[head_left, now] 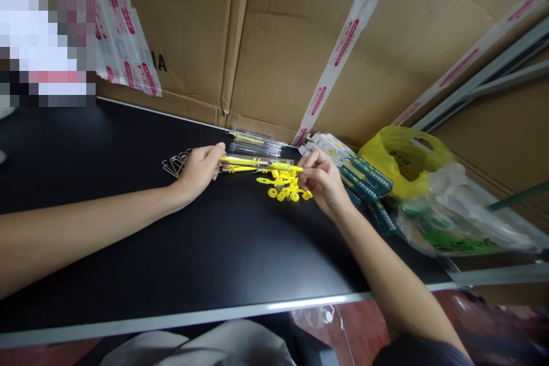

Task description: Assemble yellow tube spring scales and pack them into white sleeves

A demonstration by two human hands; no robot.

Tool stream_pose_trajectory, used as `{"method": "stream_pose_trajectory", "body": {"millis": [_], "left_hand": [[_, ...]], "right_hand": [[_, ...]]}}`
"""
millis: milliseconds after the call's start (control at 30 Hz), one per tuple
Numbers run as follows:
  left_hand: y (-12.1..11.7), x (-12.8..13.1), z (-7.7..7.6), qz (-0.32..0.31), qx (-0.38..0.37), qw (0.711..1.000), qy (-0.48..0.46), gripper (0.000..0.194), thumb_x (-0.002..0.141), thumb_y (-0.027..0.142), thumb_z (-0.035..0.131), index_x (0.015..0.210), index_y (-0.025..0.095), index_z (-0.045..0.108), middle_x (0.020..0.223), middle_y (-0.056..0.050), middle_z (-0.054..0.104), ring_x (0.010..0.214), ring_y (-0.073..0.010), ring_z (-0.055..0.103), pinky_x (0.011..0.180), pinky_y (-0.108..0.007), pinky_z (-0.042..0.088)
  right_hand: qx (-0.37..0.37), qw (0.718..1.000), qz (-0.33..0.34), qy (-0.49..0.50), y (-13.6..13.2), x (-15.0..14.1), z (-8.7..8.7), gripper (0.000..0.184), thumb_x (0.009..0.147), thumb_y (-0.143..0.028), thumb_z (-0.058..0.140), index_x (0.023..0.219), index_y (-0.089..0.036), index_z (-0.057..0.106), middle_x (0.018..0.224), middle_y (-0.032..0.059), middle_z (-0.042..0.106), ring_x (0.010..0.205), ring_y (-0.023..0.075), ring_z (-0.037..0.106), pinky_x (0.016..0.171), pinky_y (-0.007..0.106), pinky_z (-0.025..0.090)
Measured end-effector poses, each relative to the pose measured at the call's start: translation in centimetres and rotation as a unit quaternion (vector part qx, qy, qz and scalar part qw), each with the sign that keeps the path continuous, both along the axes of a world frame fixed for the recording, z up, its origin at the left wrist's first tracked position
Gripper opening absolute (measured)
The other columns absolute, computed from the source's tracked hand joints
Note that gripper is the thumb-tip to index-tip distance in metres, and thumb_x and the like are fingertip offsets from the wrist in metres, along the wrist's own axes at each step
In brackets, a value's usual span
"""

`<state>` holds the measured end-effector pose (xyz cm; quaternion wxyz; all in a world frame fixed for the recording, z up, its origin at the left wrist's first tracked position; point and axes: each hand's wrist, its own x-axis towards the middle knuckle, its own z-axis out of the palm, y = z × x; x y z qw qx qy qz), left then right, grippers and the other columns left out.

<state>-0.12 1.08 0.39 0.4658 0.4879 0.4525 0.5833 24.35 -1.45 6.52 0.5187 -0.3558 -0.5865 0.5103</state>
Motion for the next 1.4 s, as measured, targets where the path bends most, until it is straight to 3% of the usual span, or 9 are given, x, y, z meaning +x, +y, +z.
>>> {"method": "stream_pose_trajectory", "body": {"millis": [433,933,1400], "left_hand": [[-0.08,0.03,0.14,-0.008,0.0,1.0,0.006,0.029,0.089,0.032,0.049,0.065,0.016,0.053,0.051,0.004,0.048,0.038,-0.0051,0.034,0.037,-0.019,0.031],[-0.07,0.15,0.26,-0.003,-0.005,1.0,0.003,0.029,0.089,0.029,0.049,0.064,0.016,0.053,0.047,0.005,0.043,0.036,-0.0055,0.032,0.036,-0.019,0.03],[-0.05,0.1,0.15,-0.007,-0.006,1.0,-0.003,0.028,0.089,0.03,0.048,0.064,0.017,0.053,0.047,0.005,0.042,0.036,-0.006,0.032,0.036,-0.02,0.03]], "right_hand": [[-0.001,1.0,0.006,-0.013,-0.16,-0.16,-0.25,0.021,0.066,-0.017,0.071,0.071,-0.019,0.051,0.068,-0.0052,0.059,0.045,0.0047,0.046,0.041,0.018,0.032],[0.005,0.999,0.013,-0.049,0.09,0.17,-0.74,0.023,0.071,-0.027,0.08,0.076,-0.018,0.059,0.066,-0.0048,0.058,0.046,0.0038,0.042,0.044,0.018,0.032],[0.032,0.998,0.028,-0.044,0.0,0.05,-0.7,0.023,0.071,-0.026,0.08,0.079,-0.019,0.059,0.068,-0.005,0.058,0.05,0.005,0.046,0.046,0.019,0.035]]}}
